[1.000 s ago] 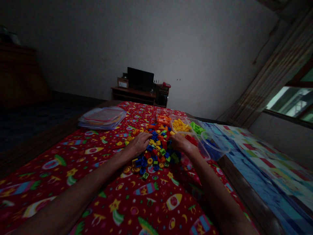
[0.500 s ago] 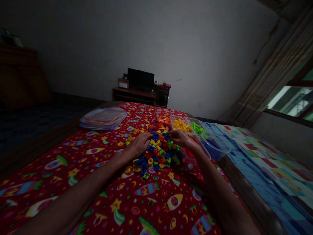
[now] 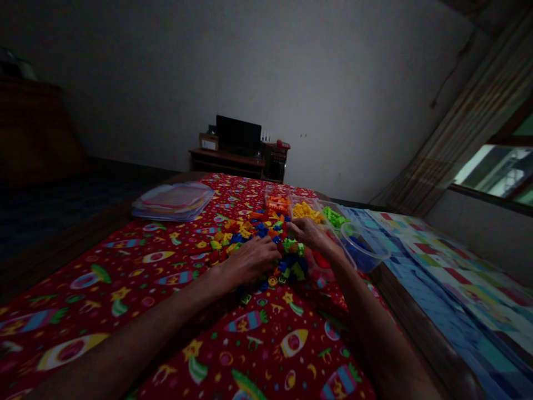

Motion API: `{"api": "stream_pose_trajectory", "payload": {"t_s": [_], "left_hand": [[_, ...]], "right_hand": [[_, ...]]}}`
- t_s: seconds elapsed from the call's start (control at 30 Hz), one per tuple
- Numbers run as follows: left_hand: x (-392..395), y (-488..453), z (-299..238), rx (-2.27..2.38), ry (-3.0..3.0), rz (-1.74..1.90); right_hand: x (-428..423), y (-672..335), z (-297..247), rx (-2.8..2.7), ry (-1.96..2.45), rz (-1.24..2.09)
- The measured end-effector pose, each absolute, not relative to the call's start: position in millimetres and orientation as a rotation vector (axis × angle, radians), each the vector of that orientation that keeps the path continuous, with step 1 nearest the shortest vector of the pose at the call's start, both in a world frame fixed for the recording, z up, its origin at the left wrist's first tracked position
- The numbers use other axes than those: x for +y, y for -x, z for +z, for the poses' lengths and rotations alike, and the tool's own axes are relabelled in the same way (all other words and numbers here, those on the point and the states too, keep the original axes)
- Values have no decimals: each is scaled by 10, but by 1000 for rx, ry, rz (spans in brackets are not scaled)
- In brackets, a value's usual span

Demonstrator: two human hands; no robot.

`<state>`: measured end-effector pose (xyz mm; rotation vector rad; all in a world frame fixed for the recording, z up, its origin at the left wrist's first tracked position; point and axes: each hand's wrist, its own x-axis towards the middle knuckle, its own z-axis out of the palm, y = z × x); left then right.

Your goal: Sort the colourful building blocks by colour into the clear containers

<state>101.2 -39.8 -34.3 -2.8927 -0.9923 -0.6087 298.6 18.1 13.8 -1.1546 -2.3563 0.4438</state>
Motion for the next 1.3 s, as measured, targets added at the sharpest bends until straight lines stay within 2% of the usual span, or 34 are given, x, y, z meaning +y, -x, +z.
{"api": "stream_pose_trajectory", "payload": {"t_s": [0.1, 0.23, 0.33, 0.47, 0.6, 0.73, 0.87, 1.03, 1.17, 1.3], "left_hand": [[-377, -995, -306, -1234, 2867, -871], [-294, -960, -214, -1839, 2780, -1381], [-260, -978, -211, -2066, 2763, -1509], [-291, -984, -184, -1995, 2799, -1437], [-320, -822, -17, -1835, 2647, -1315], [-234, -535, 86, -1927, 2467, -1309], [-124, -350, 29, -1975, 2496, -1376], [-145, -379, -16, -1939, 2535, -1199], [-153, -425, -40, -1917, 2554, -1044], [-93, -389, -123, -1870, 2589, -934]], "right_hand": [[172, -3003, 145, -2407, 1074, 562], [65, -2954, 194, -2544, 939, 785], [-69, -2858, 247, -2677, 847, 697], [-155, -2817, 279, -2692, 923, 382], [-33, -3013, 317, -2567, 1130, 236], [291, -3348, 436, -2382, 1437, 82], [732, -3670, 591, -2212, 1787, -238], [1039, -3868, 733, -2081, 2077, -438], [895, -3638, 703, -2162, 1904, -433], [547, -3079, 479, -2411, 1481, -160]]}}
